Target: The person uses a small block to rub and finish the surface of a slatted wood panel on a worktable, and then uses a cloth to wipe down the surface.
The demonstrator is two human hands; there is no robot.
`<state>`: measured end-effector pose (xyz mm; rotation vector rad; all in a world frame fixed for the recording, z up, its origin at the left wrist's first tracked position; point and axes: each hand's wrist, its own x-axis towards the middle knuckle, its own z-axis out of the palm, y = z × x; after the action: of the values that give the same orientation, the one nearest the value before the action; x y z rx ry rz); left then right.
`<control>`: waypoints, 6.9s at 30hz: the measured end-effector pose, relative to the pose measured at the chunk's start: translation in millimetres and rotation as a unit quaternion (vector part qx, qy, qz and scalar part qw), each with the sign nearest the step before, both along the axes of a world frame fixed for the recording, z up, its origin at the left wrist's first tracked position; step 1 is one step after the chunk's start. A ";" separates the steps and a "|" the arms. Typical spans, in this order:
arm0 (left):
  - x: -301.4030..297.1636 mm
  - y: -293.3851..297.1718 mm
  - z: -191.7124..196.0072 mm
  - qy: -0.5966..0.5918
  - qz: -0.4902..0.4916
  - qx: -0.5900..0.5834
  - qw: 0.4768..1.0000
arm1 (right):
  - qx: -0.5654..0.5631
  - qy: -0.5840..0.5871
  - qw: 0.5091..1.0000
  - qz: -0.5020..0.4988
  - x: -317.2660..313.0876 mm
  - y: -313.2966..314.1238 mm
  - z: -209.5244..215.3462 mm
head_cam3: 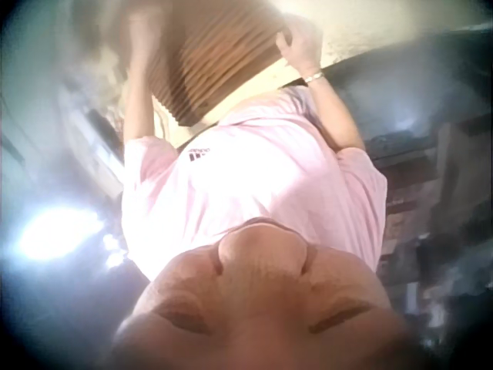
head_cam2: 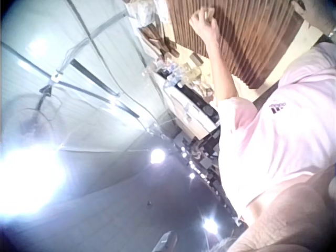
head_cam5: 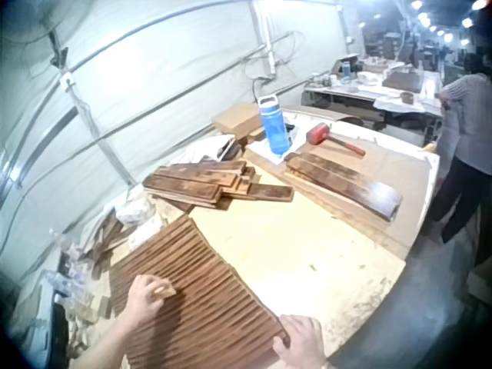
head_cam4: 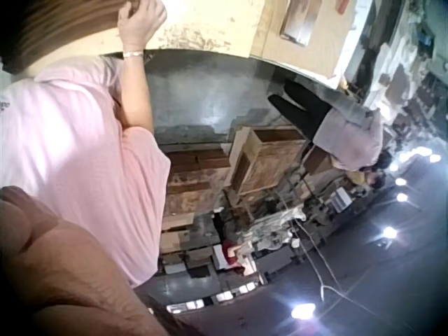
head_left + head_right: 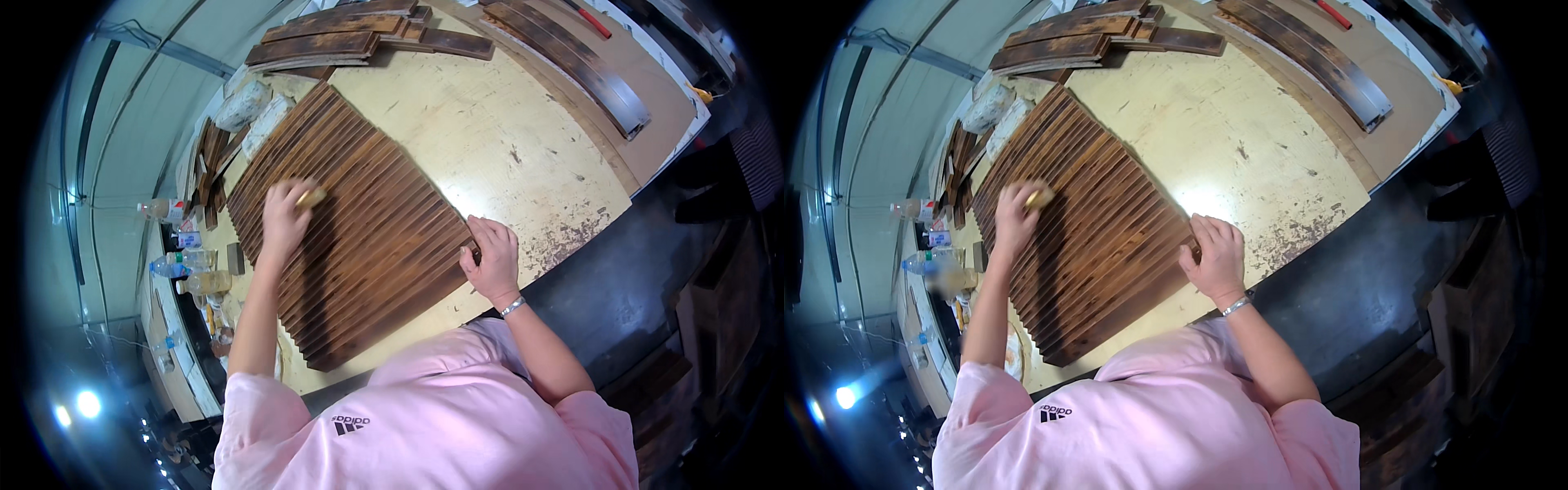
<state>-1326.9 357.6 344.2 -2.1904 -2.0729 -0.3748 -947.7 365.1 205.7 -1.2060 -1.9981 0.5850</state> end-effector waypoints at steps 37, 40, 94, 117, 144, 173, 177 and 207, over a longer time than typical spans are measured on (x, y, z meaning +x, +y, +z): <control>17.0 -86.1 -42.5 -0.116 0.052 -0.001 0.992 | -0.035 0.009 0.998 0.049 1.9 -0.6 -7.8; -29.7 -150.4 -43.4 -0.118 0.118 -0.002 0.986 | -0.044 0.019 0.998 0.049 1.9 -2.3 -5.2; 26.8 139.6 -55.3 -0.180 -0.002 -0.025 0.983 | -0.035 0.011 0.999 0.041 0.5 3.0 7.5; -149.6 -142.8 -35.7 -0.046 0.267 0.074 0.960 | -0.026 -0.002 0.998 0.056 -3.6 0.6 0.1; -149.1 -154.5 -55.2 -0.160 0.232 0.034 0.959 | -0.037 -0.001 0.998 0.051 -4.0 -0.6 0.3; -128.3 -181.4 -66.9 -0.169 0.264 0.081 0.946 | -0.025 0.002 0.998 0.066 -3.9 -1.6 -4.3; -172.3 -250.5 -60.7 -0.114 0.422 0.074 0.896 | -0.032 0.007 0.997 0.065 -3.0 -2.2 -5.0; 49.8 77.7 -81.8 -0.185 -0.057 0.097 0.976 | -0.026 -0.026 0.998 0.048 -5.1 -1.8 4.0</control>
<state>-1277.1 435.3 262.4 -2.2621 -1.9683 -1.0207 -952.7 363.3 209.7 -1.1729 -2.1041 0.6640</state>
